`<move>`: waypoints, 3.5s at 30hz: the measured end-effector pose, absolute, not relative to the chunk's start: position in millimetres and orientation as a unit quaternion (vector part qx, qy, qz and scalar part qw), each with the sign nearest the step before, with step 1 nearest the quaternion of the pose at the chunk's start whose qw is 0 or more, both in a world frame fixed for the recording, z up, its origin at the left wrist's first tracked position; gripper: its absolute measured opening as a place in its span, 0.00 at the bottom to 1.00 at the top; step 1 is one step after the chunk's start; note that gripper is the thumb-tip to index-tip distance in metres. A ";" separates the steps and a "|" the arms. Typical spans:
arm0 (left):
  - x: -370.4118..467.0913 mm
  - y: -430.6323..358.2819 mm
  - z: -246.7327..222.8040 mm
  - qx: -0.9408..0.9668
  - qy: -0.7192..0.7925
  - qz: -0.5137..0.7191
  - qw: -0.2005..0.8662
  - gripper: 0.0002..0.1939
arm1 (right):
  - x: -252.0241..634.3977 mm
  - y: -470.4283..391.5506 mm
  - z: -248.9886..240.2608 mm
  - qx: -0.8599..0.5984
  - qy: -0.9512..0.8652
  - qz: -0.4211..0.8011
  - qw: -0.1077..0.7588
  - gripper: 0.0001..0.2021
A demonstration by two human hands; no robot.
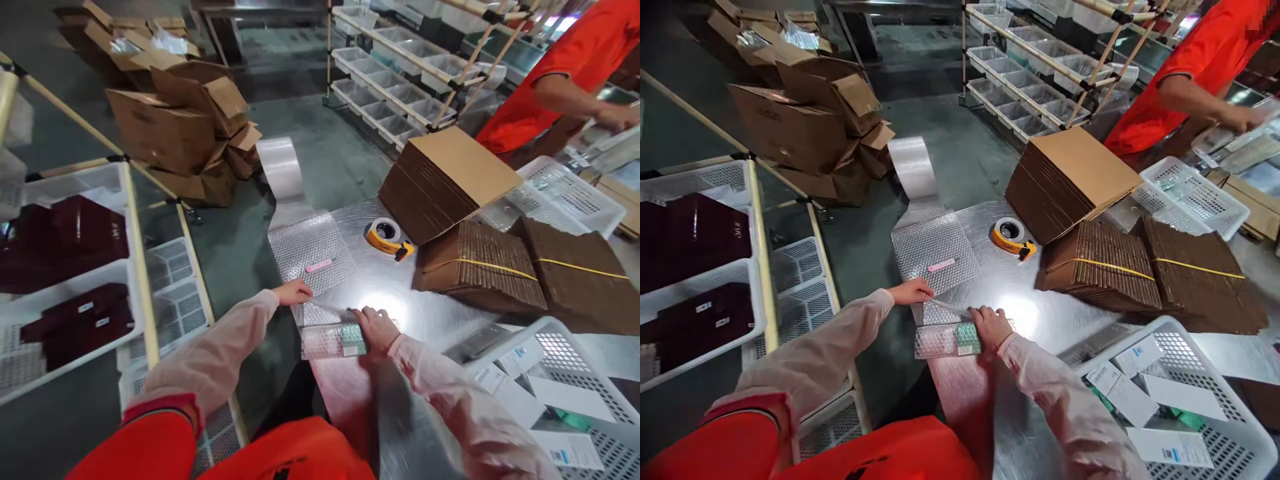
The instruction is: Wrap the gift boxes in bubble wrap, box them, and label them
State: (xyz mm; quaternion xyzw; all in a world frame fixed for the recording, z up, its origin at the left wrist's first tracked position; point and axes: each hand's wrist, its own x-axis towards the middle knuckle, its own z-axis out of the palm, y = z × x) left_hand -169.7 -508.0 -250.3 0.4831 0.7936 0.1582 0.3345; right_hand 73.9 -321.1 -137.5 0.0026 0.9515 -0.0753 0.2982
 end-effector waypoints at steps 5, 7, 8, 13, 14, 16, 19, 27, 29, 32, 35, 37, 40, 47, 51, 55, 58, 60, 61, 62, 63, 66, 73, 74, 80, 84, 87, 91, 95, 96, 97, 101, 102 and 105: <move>-167.0 -516.8 -243.8 0.514 0.784 0.124 0.324 0.23 | 101.4 -305.3 -143.6 0.018 0.938 -0.106 0.330 0.43; -163.4 -517.3 -242.1 0.520 0.785 0.110 0.318 0.24 | 124.1 -296.4 -147.4 0.044 0.933 -0.131 0.332 0.46; -161.0 -517.2 -240.7 0.523 0.786 0.104 0.313 0.24 | 135.1 -293.3 -148.9 0.054 0.934 -0.140 0.325 0.48; -138.3 -513.4 -224.2 0.535 0.797 0.077 0.269 0.19 | 161.0 -295.8 -149.0 0.089 0.942 -0.123 0.299 0.50; -130.7 -510.2 -219.1 0.540 0.798 0.077 0.257 0.19 | 160.8 -297.8 -148.2 0.090 0.943 -0.114 0.298 0.49; -111.3 -498.2 -208.2 0.558 0.790 0.089 0.239 0.22 | 159.2 -300.8 -147.3 0.089 0.947 -0.102 0.293 0.46; -74.5 -464.1 -193.6 0.610 0.742 0.119 0.252 0.36 | 160.7 -302.0 -149.2 0.086 0.951 -0.101 0.279 0.44; -18.0 -385.2 -163.5 0.631 0.650 0.029 0.423 0.18 | 204.1 -305.8 -168.3 0.050 0.996 -0.024 0.073 0.36; -9.4 -385.5 -154.2 0.623 0.666 0.011 0.410 0.16 | 214.7 -309.8 -174.8 0.042 0.998 -0.012 0.041 0.31; 9.7 -394.1 -142.2 0.609 0.690 -0.023 0.390 0.14 | 223.0 -317.2 -182.5 0.048 0.999 0.001 -0.015 0.24; 29.5 -408.0 -135.9 0.602 0.703 -0.043 0.377 0.13 | 222.3 -323.0 -183.9 0.058 0.996 0.002 -0.069 0.18; 39.3 -419.0 -134.1 0.603 0.710 -0.041 0.360 0.17 | 217.8 -323.7 -181.5 0.062 0.994 -0.003 -0.085 0.17; 47.5 -432.4 -130.4 0.618 0.713 -0.031 0.328 0.22 | 209.7 -318.6 -177.3 0.071 0.995 -0.016 -0.066 0.32; 38.8 -409.6 -139.1 0.685 0.705 0.044 0.176 0.22 | 211.4 -305.6 -197.7 0.179 0.975 -0.009 -0.130 0.22; 20.0 -407.7 -186.5 0.765 0.620 0.118 0.128 0.21 | 216.3 -335.6 -225.6 0.301 0.937 0.058 -0.169 0.17; 0.0 -429.5 -213.5 0.806 0.557 0.146 0.135 0.20 | 224.4 -383.8 -241.4 0.299 0.947 0.038 -0.112 0.21; -27.1 -400.7 -197.9 0.787 0.582 0.139 0.150 0.20 | 228.0 -397.2 -238.6 0.306 0.945 0.024 -0.109 0.21; -54.7 -349.5 -182.4 0.706 0.688 0.108 0.133 0.24 | 227.0 -390.7 -232.1 0.316 0.941 0.015 -0.117 0.19; -69.5 -319.4 -176.1 0.674 0.721 0.103 0.121 0.27 | 225.8 -384.5 -228.1 0.318 0.940 0.006 -0.119 0.18; -83.8 -289.7 -171.4 0.640 0.754 0.084 0.118 0.28 | 224.4 -377.6 -224.0 0.319 0.940 -0.007 -0.118 0.18; -96.4 -263.3 -167.9 0.612 0.779 0.066 0.117 0.28 | 223.0 -370.6 -219.9 0.318 0.941 -0.021 -0.116 0.17; -118.9 -222.1 -160.2 0.591 0.795 0.032 0.131 0.26 | 219.6 -355.0 -211.3 0.313 0.941 -0.051 -0.120 0.14; -87.1 -353.4 -107.0 0.575 0.777 0.087 0.239 0.30 | 215.6 -350.1 -219.4 0.325 0.921 -0.088 -0.197 0.09; -74.0 -381.2 -99.1 0.557 0.768 0.138 0.286 0.38 | 214.8 -350.4 -221.8 0.328 0.916 -0.092 -0.213 0.09; 22.6 -455.2 -95.3 0.513 0.777 0.188 0.313 0.32 | 218.4 -354.0 -229.1 0.354 0.898 -0.133 -0.225 0.11; 50.3 -446.8 -109.3 0.508 0.808 0.068 0.292 0.33 | 227.3 -342.1 -214.7 0.318 0.921 -0.174 -0.141 0.10; 51.9 -457.3 -125.5 0.508 0.811 0.069 0.282 0.34 | 214.2 -313.1 -201.0 0.336 0.916 -0.204 -0.087 0.16; 56.4 -479.2 -152.9 0.519 0.803 0.134 0.259 0.32 | 174.5 -275.4 -200.1 0.392 0.891 -0.228 -0.003 0.17; 63.4 -496.2 -162.9 0.514 0.801 0.152 0.266 0.31 | 157.4 -270.5 -207.8 0.408 0.883 -0.230 0.038 0.23; 64.1 -503.6 -162.6 0.513 0.803 0.144 0.268 0.31 | 157.5 -272.2 -208.1 0.408 0.882 -0.230 0.045 0.24; 64.3 -513.0 -162.1 0.512 0.805 0.132 0.270 0.32 | 158.2 -273.8 -207.6 0.409 0.882 -0.231 0.052 0.24; 63.3 -553.0 -163.1 0.496 0.816 0.080 0.285 0.35 | 158.4 -271.5 -203.4 0.408 0.875 -0.244 0.085 0.26; 63.3 -556.9 -164.0 0.490 0.818 0.075 0.292 0.36 | 157.4 -268.8 -203.0 0.408 0.874 -0.249 0.092 0.26; 63.8 -541.7 -166.0 0.471 0.821 0.065 0.315 0.35 | 154.0 -259.0 -204.0 0.407 0.869 -0.258 0.111 0.26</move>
